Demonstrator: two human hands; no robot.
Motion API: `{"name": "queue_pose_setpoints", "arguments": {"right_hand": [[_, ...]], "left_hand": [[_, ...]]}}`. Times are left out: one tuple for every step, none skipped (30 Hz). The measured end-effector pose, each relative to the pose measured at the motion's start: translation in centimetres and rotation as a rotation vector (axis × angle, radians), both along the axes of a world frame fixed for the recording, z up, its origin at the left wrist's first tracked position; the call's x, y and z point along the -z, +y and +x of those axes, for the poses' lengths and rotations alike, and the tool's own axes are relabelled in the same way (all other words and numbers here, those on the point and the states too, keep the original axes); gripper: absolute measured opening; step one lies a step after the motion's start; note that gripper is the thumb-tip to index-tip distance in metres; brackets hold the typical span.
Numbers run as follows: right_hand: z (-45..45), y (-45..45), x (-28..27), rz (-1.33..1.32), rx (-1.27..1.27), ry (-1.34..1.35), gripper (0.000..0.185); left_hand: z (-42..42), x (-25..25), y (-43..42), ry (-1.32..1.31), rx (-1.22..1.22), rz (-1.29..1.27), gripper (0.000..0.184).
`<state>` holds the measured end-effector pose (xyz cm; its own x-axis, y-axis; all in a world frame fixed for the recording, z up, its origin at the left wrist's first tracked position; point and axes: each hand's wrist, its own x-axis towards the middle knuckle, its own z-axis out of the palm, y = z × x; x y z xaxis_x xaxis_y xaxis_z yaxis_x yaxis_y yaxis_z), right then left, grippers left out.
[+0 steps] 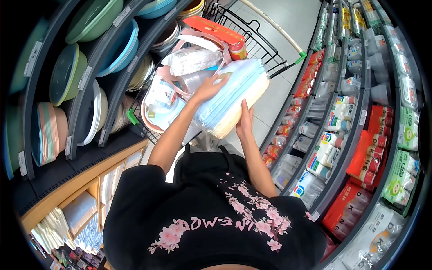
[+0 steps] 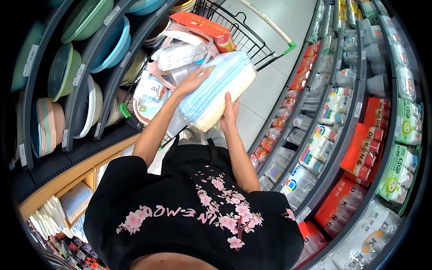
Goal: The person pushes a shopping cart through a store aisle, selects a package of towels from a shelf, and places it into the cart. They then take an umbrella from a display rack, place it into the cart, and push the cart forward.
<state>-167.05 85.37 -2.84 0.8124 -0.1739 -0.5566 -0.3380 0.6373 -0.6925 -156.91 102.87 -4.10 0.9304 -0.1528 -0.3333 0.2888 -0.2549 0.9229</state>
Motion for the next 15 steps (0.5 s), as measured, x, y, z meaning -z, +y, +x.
{"name": "queue_pose_setpoints", "arguments": {"right_hand": [[0.4, -0.2, 0.2, 0.135, -0.029, -0.104, 0.065], [0.8, -0.2, 0.4, 0.134, -0.027, -0.11, 0.065], [1.0, 0.3, 0.4, 0.089, 0.015, -0.136, 0.063], [1.2, 0.5, 0.3, 0.045, 0.058, -0.162, 0.06], [2.1, 0.3, 0.1, 0.046, 0.058, -0.173, 0.06], [2.6, 0.1, 0.3, -0.034, 0.074, -0.225, 0.06], [3.1, -0.2, 0.5, -0.114, 0.091, -0.275, 0.06], [3.9, -0.6, 0.7, -0.112, 0.096, -0.277, 0.06], [4.8, -1.1, 1.1, -0.147, 0.091, -0.252, 0.058], [5.6, -1.5, 1.3, -0.181, 0.084, -0.232, 0.056], [6.0, -1.5, 1.6, -0.179, 0.086, -0.24, 0.056], [6.1, -1.2, 1.9, -0.191, 0.102, -0.219, 0.059], [6.2, -1.1, 2.2, -0.204, 0.121, -0.197, 0.062], [6.3, -0.9, 2.6, -0.204, 0.127, -0.204, 0.062], [6.0, -0.4, 2.5, -0.24, 0.142, -0.22, 0.066]], "left_hand": [[0.0, 0.0, -0.3, 0.013, 0.021, 0.026, 0.079], [0.3, -0.2, -0.6, 0.021, 0.039, 0.052, 0.083], [0.6, -0.4, -0.8, 0.032, 0.059, 0.08, 0.088], [1.0, -0.6, -1.0, 0.028, 0.063, 0.081, 0.088], [1.9, -0.9, -1.2, 0.03, 0.101, -0.021, 0.089], [2.4, -1.4, -1.5, 0.041, 0.142, -0.122, 0.09], [3.0, -1.9, -1.8, 0.042, 0.145, -0.12, 0.09], [3.9, -2.6, -2.3, 0.113, 0.171, -0.215, 0.08], [4.6, -2.6, -2.7, 0.186, 0.196, -0.311, 0.07], [5.3, -2.2, -3.0, 0.202, 0.165, -0.292, 0.083], [5.5, -2.0, -3.1, 0.193, 0.166, -0.289, 0.083], [5.4, -1.9, -3.2, 0.071, 0.082, 0.012, 0.076], [5.3, -1.8, -3.3, -0.053, -0.003, 0.31, 0.069], [5.2, -1.7, -3.1, -0.19, -0.012, 0.377, 0.06], [4.7, -3.0, -2.9, -0.196, -0.01, 0.376, 0.06]]}}
